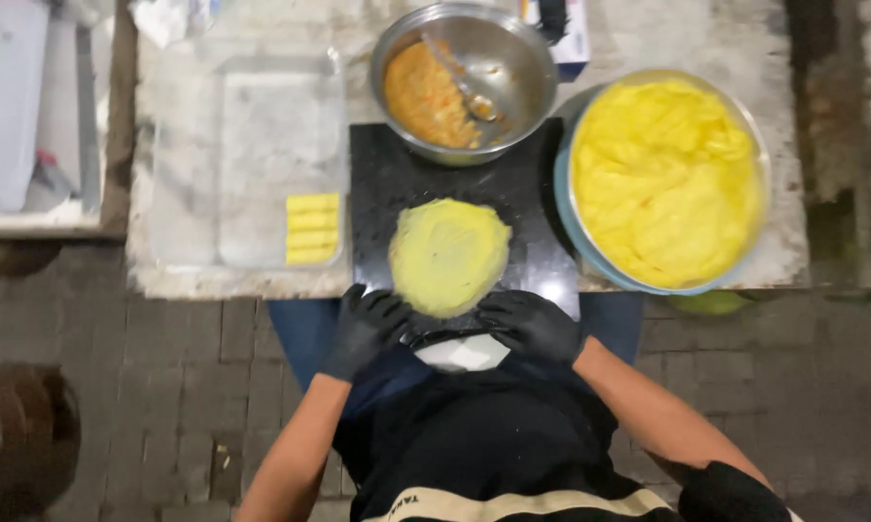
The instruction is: The person is preparing stuffed rolls by placing filling onto thin crepes, folding the sides, and rolling them up tightly.
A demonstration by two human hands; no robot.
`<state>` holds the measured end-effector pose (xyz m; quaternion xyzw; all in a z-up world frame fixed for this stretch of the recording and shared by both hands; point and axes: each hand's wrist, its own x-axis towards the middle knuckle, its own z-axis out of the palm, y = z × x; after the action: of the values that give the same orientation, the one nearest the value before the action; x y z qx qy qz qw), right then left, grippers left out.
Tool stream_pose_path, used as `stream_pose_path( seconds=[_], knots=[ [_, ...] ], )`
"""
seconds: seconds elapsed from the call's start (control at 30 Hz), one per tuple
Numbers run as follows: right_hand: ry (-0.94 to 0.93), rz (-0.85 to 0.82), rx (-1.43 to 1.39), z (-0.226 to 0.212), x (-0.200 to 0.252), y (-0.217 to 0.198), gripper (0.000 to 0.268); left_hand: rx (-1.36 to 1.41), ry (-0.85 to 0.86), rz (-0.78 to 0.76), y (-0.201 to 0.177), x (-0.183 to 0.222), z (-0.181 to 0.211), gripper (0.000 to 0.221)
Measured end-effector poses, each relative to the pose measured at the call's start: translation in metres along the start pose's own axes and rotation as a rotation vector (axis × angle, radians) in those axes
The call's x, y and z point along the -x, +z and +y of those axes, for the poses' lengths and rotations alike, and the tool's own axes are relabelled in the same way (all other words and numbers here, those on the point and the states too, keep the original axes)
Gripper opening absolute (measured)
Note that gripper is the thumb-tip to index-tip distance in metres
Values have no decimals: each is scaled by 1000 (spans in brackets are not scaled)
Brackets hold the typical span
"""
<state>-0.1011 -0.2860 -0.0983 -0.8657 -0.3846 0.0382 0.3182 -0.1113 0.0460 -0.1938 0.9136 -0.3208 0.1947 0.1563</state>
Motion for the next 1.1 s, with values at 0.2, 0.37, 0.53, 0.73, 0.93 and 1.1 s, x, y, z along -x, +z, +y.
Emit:
stream_pose_path(
  seconds=[0.2, 0.37, 0.53, 0.73, 0.93, 1.1],
  knots=[
    [170, 177, 64, 60, -48, -65, 38, 103, -268, 71, 7, -30, -3, 33],
    [144, 18, -43, 91, -171, -122, 48, 258, -415, 165, 16, -69, -2, 32],
    [149, -289, 26, 100, -245, -126, 72, 270, -535, 146, 15, -76, -3, 39],
    [213, -448, 13, 124, -253, -113, 86, 180, -462, 33, 12, -84, -6, 43],
    [255, -468, -5, 138, -256, -100, 85, 166, -630, -27, -2, -102, -3, 44],
    [362, -590, -11, 126, -267, -108, 90, 118, -573, 16, 2, -104, -9, 45]
  ],
)
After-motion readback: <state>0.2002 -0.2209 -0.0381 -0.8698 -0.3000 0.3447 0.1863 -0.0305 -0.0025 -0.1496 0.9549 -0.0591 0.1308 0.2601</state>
